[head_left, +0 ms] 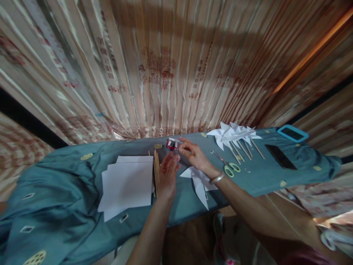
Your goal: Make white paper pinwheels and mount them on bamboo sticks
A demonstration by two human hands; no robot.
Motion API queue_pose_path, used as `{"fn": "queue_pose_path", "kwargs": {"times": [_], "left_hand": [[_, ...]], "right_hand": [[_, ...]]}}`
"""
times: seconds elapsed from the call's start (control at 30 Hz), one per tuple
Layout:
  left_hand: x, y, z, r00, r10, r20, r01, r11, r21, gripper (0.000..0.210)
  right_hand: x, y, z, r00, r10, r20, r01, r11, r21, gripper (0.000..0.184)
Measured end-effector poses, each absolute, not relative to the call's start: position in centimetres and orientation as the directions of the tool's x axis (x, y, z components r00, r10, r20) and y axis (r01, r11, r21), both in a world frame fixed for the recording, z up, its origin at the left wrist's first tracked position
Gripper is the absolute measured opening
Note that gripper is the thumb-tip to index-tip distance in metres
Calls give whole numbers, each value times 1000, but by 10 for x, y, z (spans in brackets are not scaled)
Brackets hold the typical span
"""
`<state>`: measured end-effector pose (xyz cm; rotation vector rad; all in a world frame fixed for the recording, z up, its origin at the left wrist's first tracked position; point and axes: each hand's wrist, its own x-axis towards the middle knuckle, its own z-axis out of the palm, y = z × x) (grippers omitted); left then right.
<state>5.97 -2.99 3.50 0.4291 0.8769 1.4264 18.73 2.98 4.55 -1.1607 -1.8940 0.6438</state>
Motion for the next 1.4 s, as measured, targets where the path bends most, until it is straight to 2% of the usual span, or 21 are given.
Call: {"fn": "queue_pose_path", "kwargs": {"times": [0.07, 0.17, 0.27, 0.43, 0.5, 0.6, 0.77, 0.97, 1.13, 1.2, 1.3, 1.4], "left_hand": [[63, -33, 37, -40, 968, -246, -662, 159, 732, 41], [71, -37, 37, 0, 974, -228, -630, 178, 756, 37], [79, -38, 36, 17, 974, -225, -570, 194, 799, 33], [90, -36, 30, 14, 984, -180, -486, 164, 859, 24], [97, -35, 28, 24, 986, -163, -457, 156, 876, 22], [107, -36, 27, 67, 989, -132, -434, 148, 889, 20], [119, -41, 28, 89, 990, -112, -386, 138, 912, 19], [126, -42, 26, 55, 996, -76, -307, 89, 948, 21], [128, -45, 25, 82, 990, -112, -333, 133, 933, 32], [127, -47, 24, 126, 985, -121, -339, 157, 928, 38], [118, -48, 22, 138, 984, -109, -256, 141, 956, 38], [102, -50, 19, 47, 998, -34, -19, 35, 999, 26]], "right_hand": [[193, 3, 49, -235, 919, 316, 414, 389, -823, 18], [201, -24, 50, -208, 946, 250, 389, 315, -866, 19], [209, -35, 47, -148, 961, 234, 404, 275, -873, 16], [224, -44, 44, 5, 948, 318, 425, 286, -859, 13], [232, -49, 44, 48, 956, 290, 426, 243, -872, 16], [244, -54, 45, 39, 973, 229, 401, 195, -895, 18], [256, -57, 43, 66, 974, 215, 368, 177, -913, 14], [263, -62, 41, 64, 972, 228, 488, 168, -857, 14], [261, -70, 48, -21, 948, 316, 733, 230, -640, 18], [261, -71, 49, -31, 946, 322, 760, 231, -607, 18], [272, -66, 41, 75, 945, 318, 699, 178, -692, 16], [293, -56, 24, 199, 950, 240, 558, 92, -825, 17]]}}
